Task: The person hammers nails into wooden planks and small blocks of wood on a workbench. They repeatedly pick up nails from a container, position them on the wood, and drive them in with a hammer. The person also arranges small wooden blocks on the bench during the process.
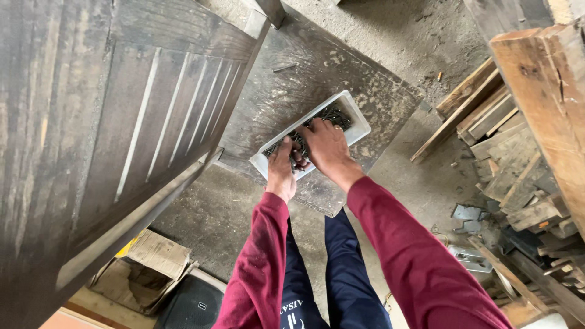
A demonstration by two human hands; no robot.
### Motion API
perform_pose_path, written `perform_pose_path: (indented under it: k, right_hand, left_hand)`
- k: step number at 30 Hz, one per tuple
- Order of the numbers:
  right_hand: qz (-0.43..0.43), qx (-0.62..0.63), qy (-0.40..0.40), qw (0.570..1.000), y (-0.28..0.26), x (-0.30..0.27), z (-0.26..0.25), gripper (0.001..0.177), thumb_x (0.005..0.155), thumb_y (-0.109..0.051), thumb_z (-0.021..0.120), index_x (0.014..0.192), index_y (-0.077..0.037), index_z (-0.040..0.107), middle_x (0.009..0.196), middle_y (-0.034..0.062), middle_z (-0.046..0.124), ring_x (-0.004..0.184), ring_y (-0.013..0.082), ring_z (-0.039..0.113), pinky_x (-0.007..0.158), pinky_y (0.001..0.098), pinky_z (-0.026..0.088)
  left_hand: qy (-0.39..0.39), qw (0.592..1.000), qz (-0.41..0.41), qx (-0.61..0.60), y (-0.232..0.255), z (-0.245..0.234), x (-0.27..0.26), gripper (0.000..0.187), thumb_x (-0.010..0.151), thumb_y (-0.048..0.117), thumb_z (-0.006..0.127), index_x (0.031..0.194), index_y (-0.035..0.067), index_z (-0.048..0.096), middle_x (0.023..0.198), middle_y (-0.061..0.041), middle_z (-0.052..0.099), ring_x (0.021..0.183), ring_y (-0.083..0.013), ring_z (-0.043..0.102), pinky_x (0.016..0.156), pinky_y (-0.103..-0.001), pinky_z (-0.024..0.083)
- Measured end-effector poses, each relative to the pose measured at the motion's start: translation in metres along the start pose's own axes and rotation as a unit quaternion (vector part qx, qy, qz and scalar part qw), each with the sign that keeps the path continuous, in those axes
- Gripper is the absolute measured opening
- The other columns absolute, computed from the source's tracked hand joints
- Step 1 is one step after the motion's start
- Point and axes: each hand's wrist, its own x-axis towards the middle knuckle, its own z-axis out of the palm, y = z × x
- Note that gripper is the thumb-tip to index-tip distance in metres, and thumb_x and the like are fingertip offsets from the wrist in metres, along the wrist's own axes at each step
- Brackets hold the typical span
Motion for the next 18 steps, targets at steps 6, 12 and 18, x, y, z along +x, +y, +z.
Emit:
perform_pose_path:
  k: [6, 12, 18]
  right_hand:
    - [0.031, 0.003, -0.056, 0.998, -0.001, 0.003, -0.008, 0.026, 0.089, -0.027, 0.071, 0.11, -0.012, 0.074, 0.1, 0.0091, 0.059, 0.098, 0.0255, 0.057, 0.08, 0.0386, 0.047]
    - [-0.012, 0.126, 0.14, 0.982, 0.018, -0.017, -0.017, 0.017, 0.097, -0.023, 0.068, 0.106, -0.009, 0.074, 0.105, 0.0075, 0.068, 0.099, 0.0227, 0.062, 0.087, 0.0392, 0.053]
    - [0.28, 0.406, 0.043, 0.869, 0.011, -0.039, -0.036, 0.021, 0.099, -0.021, 0.066, 0.116, -0.009, 0.068, 0.108, 0.0109, 0.075, 0.083, 0.0145, 0.072, 0.068, 0.0268, 0.062]
  left_hand:
    - [-0.044, 0.999, -0.01, 0.012, -0.004, -0.021, 0.003, 0.026, 0.105, 0.026, 0.059, 0.118, 0.006, 0.068, 0.09, -0.002, 0.069, 0.069, -0.013, 0.059, 0.069, -0.033, 0.055]
    - [-0.07, 0.997, 0.016, 0.041, -0.011, -0.021, 0.012, 0.021, 0.099, 0.008, 0.058, 0.118, 0.003, 0.066, 0.094, -0.005, 0.07, 0.078, -0.0154, 0.06, 0.074, -0.033, 0.052]
    - [-0.125, 0.991, 0.054, 0.017, -0.01, -0.004, 0.009, 0.03, 0.092, 0.01, 0.061, 0.121, 0.005, 0.067, 0.097, -0.005, 0.068, 0.084, -0.0171, 0.06, 0.08, -0.034, 0.049]
